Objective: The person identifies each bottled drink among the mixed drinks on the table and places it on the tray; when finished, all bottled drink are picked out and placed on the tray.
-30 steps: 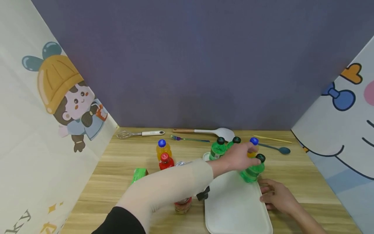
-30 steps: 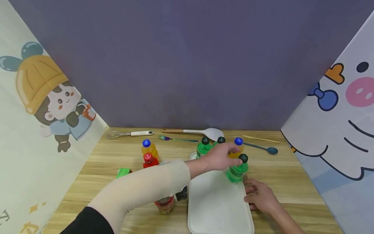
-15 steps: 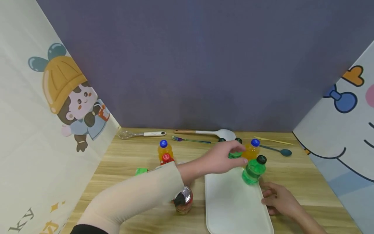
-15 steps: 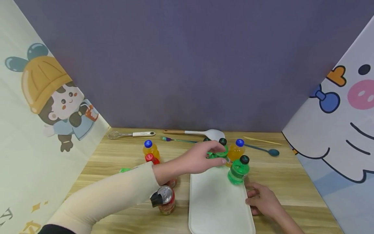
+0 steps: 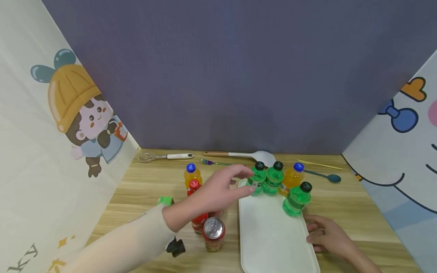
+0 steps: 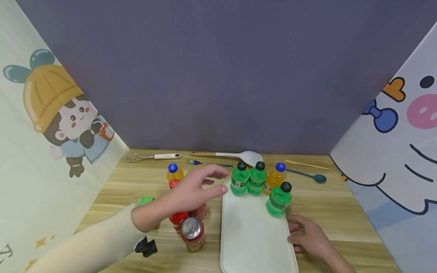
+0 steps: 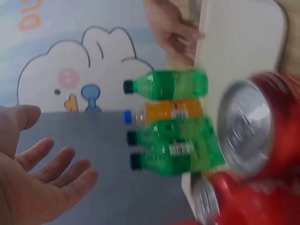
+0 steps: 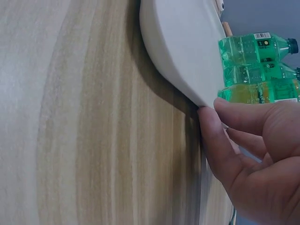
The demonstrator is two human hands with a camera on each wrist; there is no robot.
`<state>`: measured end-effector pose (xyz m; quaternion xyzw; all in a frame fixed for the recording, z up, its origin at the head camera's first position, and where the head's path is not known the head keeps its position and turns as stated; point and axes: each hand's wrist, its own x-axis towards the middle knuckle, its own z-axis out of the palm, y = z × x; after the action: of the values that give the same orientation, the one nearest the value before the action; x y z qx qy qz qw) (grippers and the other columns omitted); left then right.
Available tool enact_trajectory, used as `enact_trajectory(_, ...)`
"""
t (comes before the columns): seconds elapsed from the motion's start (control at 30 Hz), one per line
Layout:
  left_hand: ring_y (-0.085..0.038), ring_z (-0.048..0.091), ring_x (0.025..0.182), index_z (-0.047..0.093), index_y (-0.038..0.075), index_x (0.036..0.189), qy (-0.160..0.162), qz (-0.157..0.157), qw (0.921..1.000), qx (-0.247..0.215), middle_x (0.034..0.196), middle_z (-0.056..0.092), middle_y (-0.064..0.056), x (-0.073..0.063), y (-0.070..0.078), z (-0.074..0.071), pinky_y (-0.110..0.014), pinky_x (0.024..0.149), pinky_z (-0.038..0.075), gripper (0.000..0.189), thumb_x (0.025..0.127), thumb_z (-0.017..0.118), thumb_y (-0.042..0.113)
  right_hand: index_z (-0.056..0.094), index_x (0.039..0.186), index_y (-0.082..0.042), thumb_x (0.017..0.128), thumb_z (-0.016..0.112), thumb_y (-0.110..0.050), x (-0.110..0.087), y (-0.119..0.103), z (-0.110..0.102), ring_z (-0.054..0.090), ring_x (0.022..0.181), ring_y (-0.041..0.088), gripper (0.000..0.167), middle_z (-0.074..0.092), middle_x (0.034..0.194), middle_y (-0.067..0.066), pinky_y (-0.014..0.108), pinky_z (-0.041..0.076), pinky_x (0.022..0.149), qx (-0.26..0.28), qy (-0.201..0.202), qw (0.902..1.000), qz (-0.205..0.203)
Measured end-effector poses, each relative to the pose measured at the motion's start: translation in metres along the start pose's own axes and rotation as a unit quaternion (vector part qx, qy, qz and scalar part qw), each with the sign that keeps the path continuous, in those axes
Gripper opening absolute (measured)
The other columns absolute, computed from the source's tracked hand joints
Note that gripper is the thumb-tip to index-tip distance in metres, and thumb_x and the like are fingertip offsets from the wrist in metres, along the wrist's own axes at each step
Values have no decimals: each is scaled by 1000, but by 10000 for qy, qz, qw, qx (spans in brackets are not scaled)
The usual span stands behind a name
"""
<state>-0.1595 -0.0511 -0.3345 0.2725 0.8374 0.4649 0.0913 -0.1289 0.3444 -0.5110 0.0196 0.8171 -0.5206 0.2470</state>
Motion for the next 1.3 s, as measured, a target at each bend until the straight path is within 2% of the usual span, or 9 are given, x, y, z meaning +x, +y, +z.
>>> enact_trajectory(0.2, -19, 59, 127, 64, 20, 133, 614, -22, 9977, 294, 133, 66, 7, -23, -17, -25, -44, 103, 51, 38, 97, 71, 30, 36, 151, 10, 88, 76, -3, 1, -3, 4, 69, 92, 23, 75, 63, 116, 17, 41, 63, 69, -245, 462, 9980, 357)
enact_trajectory(0.3, -19, 60, 125, 64, 21, 132, 863, -205, 9950, 469, 130, 66, 8, -35, -25, -37, -45, 101, 53, 38, 95, 74, 29, 39, 151, 9, 88, 77, -4, 1, -2, 4, 69, 91, 23, 75, 64, 116, 17, 41, 63, 68, -299, 552, 9973, 375)
enact_trajectory(0.43, -19, 61, 121, 65, 20, 130, 1030, -481, 9920, 549, 128, 66, 6, -49, -40, -45, -45, 100, 54, 40, 93, 77, 26, 42, 149, 7, 86, 78, -3, 0, -1, 6, 69, 89, 23, 74, 65, 114, 16, 40, 63, 67, -349, 689, 9960, 443)
enact_trajectory(0.6, -26, 61, 115, 64, 15, 128, 981, -816, 9917, 158, 122, 67, -3, -69, -59, -48, -47, 97, 55, 40, 91, 78, 23, 44, 148, 7, 85, 78, -3, -1, -1, 9, 69, 89, 23, 72, 65, 112, 15, 39, 63, 68, -342, 771, 9951, 514)
enact_trajectory(0.73, -28, 60, 115, 64, 13, 128, 827, -1038, 9911, -138, 122, 67, -7, -86, -72, -46, -44, 95, 55, 45, 90, 80, 28, 44, 148, 8, 85, 78, -3, -1, -4, 10, 69, 89, 23, 72, 66, 112, 14, 39, 63, 68, -377, 768, 9949, 540)
enact_trajectory(0.87, -25, 61, 116, 63, 11, 130, 710, -1160, 9905, -197, 122, 68, -4, -97, -84, -42, -39, 94, 55, 51, 88, 82, 32, 46, 147, 7, 85, 78, -2, 0, -5, 10, 68, 88, 22, 70, 66, 111, 13, 39, 63, 67, -466, 762, 9945, 547)
enact_trajectory(0.97, -24, 61, 113, 63, 11, 129, 595, -1202, 9907, -248, 121, 68, -1, -102, -92, -38, -34, 89, 56, 51, 87, 83, 31, 46, 146, 8, 86, 78, -2, 2, -6, 9, 68, 88, 22, 69, 66, 111, 13, 39, 63, 67, -485, 723, 9948, 532)
enact_trajectory(1.1, -23, 61, 111, 64, 13, 128, 494, -1262, 9901, -367, 122, 66, 0, -106, -99, -32, -34, 85, 55, 50, 85, 84, 31, 46, 146, 7, 86, 77, 0, 3, -5, 10, 68, 88, 22, 69, 66, 111, 14, 40, 63, 67, -438, 750, 9943, 619)
enact_trajectory(1.3, -21, 60, 113, 64, 16, 131, 539, -1346, 9890, -277, 124, 66, 0, -108, -106, -26, -36, 88, 55, 56, 83, 86, 34, 46, 147, 5, 86, 77, 0, 2, -6, 10, 69, 89, 23, 69, 66, 112, 14, 40, 63, 68, -420, 740, 9947, 576)
